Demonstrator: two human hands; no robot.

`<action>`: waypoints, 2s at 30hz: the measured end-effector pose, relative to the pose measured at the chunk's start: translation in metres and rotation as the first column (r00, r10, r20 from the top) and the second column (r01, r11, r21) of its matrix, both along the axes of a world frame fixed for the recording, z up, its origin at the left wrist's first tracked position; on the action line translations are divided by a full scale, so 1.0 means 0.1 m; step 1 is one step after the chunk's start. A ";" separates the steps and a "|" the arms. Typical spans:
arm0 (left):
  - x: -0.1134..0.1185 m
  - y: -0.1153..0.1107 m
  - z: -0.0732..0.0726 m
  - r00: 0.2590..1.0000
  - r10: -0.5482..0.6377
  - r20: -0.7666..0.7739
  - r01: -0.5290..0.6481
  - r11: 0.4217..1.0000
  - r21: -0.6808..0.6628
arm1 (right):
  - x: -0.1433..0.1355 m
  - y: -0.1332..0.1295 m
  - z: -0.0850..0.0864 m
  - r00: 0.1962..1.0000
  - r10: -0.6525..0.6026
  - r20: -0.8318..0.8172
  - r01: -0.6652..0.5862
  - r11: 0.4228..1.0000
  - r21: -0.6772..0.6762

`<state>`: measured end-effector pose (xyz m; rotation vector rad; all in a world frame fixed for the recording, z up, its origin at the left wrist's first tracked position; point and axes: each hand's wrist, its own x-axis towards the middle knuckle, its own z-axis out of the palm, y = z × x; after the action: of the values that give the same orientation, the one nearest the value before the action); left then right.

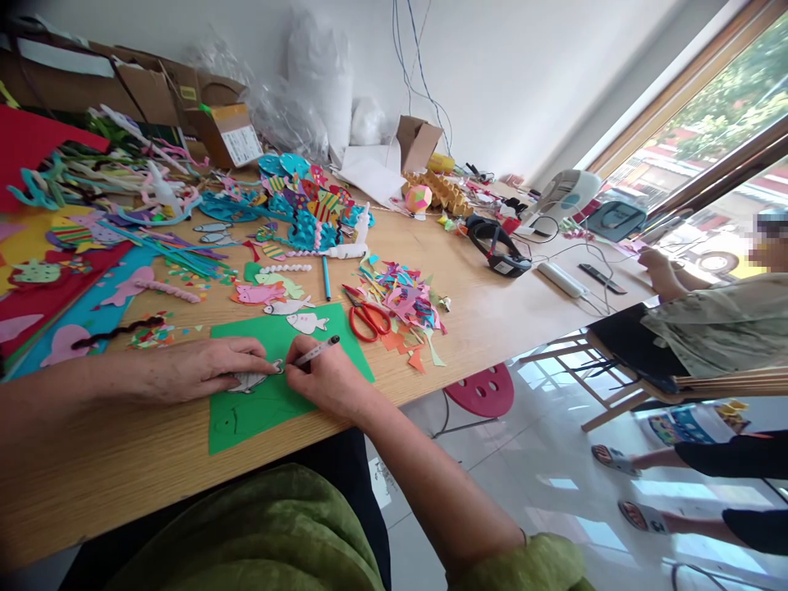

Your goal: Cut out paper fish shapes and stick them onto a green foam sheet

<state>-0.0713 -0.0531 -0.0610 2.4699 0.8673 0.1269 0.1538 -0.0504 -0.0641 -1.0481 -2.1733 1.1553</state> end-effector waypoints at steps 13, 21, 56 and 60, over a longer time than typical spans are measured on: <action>-0.01 0.01 -0.05 1.000 0.000 0.012 0.000 1.000 0.001 | -0.02 0.00 -0.01 0.999 -0.036 -0.001 0.036 0.999 0.004; 0.00 0.01 -0.03 0.999 0.000 -0.038 0.000 1.000 -0.005 | -0.07 0.01 -0.01 0.999 -0.038 0.004 0.038 0.998 0.045; 0.00 -0.01 -0.01 0.998 0.016 -0.062 -0.018 0.999 -0.045 | -0.01 -0.06 -0.01 1.000 -0.022 0.005 0.022 0.999 0.048; 0.00 0.00 -0.01 0.999 0.021 -0.045 -0.022 0.999 -0.028 | -0.02 -0.05 -0.01 0.999 -0.039 -0.021 0.039 0.999 0.018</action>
<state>-0.0710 -0.0535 -0.0621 2.4459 0.9082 0.0669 0.1522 -0.0550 -0.0654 -1.0615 -2.1345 1.1218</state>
